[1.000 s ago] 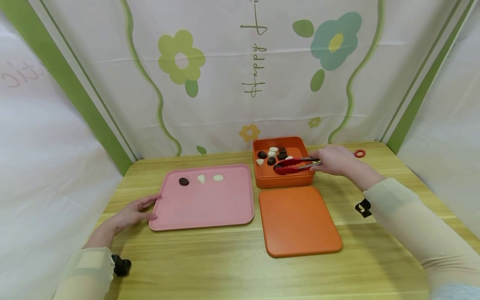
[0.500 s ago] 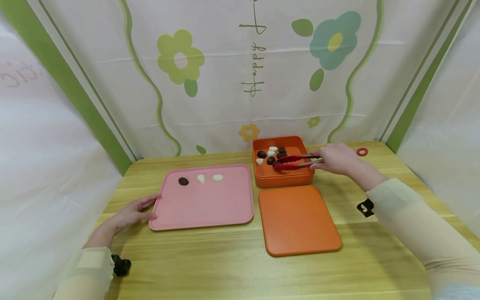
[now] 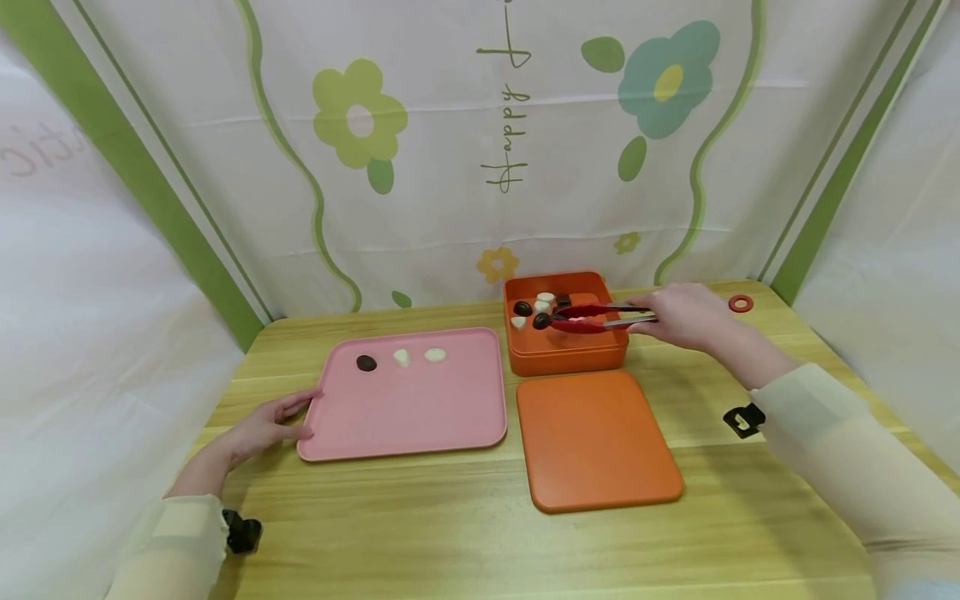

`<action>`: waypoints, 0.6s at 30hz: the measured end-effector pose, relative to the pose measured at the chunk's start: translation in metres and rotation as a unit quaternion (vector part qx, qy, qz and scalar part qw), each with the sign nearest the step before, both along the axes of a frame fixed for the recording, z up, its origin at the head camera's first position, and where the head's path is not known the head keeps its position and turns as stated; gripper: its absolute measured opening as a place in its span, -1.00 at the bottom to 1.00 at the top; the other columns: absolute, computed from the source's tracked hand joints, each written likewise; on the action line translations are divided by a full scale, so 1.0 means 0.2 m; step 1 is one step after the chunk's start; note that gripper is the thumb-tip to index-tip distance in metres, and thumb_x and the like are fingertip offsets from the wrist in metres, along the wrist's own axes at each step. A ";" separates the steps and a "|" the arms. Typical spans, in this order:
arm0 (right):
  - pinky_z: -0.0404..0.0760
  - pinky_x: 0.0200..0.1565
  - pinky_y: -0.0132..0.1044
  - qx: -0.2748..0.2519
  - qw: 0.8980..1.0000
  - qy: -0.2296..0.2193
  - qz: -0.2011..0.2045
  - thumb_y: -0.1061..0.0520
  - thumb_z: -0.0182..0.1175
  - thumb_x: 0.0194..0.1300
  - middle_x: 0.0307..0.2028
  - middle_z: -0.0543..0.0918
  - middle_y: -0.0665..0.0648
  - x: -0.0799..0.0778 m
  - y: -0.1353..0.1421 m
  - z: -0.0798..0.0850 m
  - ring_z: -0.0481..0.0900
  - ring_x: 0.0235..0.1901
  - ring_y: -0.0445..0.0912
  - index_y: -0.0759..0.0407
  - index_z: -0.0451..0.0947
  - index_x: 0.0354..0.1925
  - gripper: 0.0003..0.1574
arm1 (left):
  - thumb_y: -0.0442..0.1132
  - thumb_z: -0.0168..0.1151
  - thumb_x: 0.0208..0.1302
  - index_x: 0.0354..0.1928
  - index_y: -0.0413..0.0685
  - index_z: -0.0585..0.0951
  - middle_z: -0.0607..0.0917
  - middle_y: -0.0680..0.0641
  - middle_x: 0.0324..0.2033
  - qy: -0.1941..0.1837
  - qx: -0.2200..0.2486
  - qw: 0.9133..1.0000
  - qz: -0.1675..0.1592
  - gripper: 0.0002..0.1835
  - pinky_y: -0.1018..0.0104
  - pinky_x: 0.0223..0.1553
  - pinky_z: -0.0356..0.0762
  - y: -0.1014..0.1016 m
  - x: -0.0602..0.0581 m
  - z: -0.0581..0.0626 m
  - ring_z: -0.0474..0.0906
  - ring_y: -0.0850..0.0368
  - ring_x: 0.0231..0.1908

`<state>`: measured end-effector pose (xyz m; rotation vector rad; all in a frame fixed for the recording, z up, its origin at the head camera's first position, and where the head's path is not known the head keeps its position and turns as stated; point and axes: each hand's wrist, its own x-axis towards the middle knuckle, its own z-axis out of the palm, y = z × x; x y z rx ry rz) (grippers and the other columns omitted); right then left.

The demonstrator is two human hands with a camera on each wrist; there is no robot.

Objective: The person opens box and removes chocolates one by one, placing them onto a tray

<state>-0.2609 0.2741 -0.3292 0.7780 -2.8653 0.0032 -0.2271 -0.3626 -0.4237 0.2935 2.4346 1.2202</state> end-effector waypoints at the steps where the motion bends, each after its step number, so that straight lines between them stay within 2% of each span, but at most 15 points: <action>1: 0.44 -0.56 -0.11 -0.002 1.000 0.000 -0.003 -0.09 0.38 0.18 -0.51 0.61 -0.01 0.00 0.00 0.00 0.44 -0.59 -0.08 0.14 0.65 -0.02 -0.53 | -0.21 0.33 0.25 0.47 -0.30 0.12 0.11 -0.41 0.40 -0.001 0.000 1.000 0.000 -0.15 -0.23 0.30 -0.04 0.00 0.00 0.00 -0.07 -0.35 0.40; 6: 0.45 -0.57 -0.12 -0.003 1.000 0.003 -0.017 -0.09 0.37 0.18 -0.55 0.59 -0.01 0.03 0.01 0.02 0.47 -0.58 -0.06 0.15 0.65 0.00 -0.50 | -0.20 0.33 0.26 0.47 -0.30 0.12 0.12 -0.41 0.40 0.000 -0.001 1.000 -0.002 -0.15 -0.20 0.30 -0.02 0.00 0.00 0.00 -0.06 -0.34 0.40; 8: 0.46 -0.58 -0.10 -0.005 1.000 0.008 -0.020 -0.09 0.38 0.17 -0.54 0.60 0.02 0.04 0.01 0.02 0.50 -0.57 -0.03 0.17 0.64 0.02 -0.48 | -0.20 0.33 0.26 0.46 -0.31 0.12 0.12 -0.40 0.40 0.001 -0.001 1.000 -0.003 -0.15 -0.11 0.30 0.03 0.00 0.00 0.00 -0.05 -0.32 0.40; 10: 0.47 -0.58 -0.08 -0.007 1.000 0.016 -0.021 -0.09 0.38 0.17 -0.52 0.63 0.07 0.05 0.00 0.03 0.53 -0.55 0.00 0.18 0.63 0.06 -0.44 | -0.20 0.33 0.26 0.47 -0.30 0.12 0.12 -0.39 0.40 0.000 -0.001 1.000 -0.003 -0.16 0.07 0.30 0.13 0.00 0.00 0.00 -0.04 -0.31 0.40; 13: 0.46 -0.60 -0.06 -0.009 0.999 0.030 -0.020 -0.10 0.38 0.16 -0.48 0.66 0.13 0.06 -0.01 0.05 0.57 -0.53 0.04 0.17 0.62 0.08 -0.41 | -0.19 0.32 0.26 0.47 -0.30 0.12 0.12 -0.39 0.41 0.002 -0.003 1.000 -0.005 -0.16 0.15 0.28 0.16 0.00 0.00 0.00 -0.04 -0.30 0.40; 15: 0.46 -0.61 -0.05 -0.008 0.999 0.038 -0.019 -0.11 0.38 0.16 -0.46 0.67 0.18 0.07 -0.02 0.06 0.58 -0.52 0.07 0.16 0.62 0.09 -0.40 | -0.19 0.32 0.26 0.47 -0.30 0.12 0.12 -0.39 0.40 0.002 -0.003 1.000 -0.005 -0.16 0.07 0.30 0.14 -0.01 0.00 0.00 -0.04 -0.31 0.40; 18: 0.47 -0.60 -0.03 -0.010 0.999 0.044 -0.014 -0.12 0.37 0.17 -0.34 0.71 0.24 0.09 -0.03 0.08 0.60 -0.48 0.11 0.17 0.62 0.10 -0.40 | -0.20 0.32 0.27 0.47 -0.30 0.11 0.11 -0.40 0.41 -0.001 0.000 1.000 -0.003 -0.15 -0.17 0.30 0.01 -0.01 0.00 0.00 -0.06 -0.33 0.40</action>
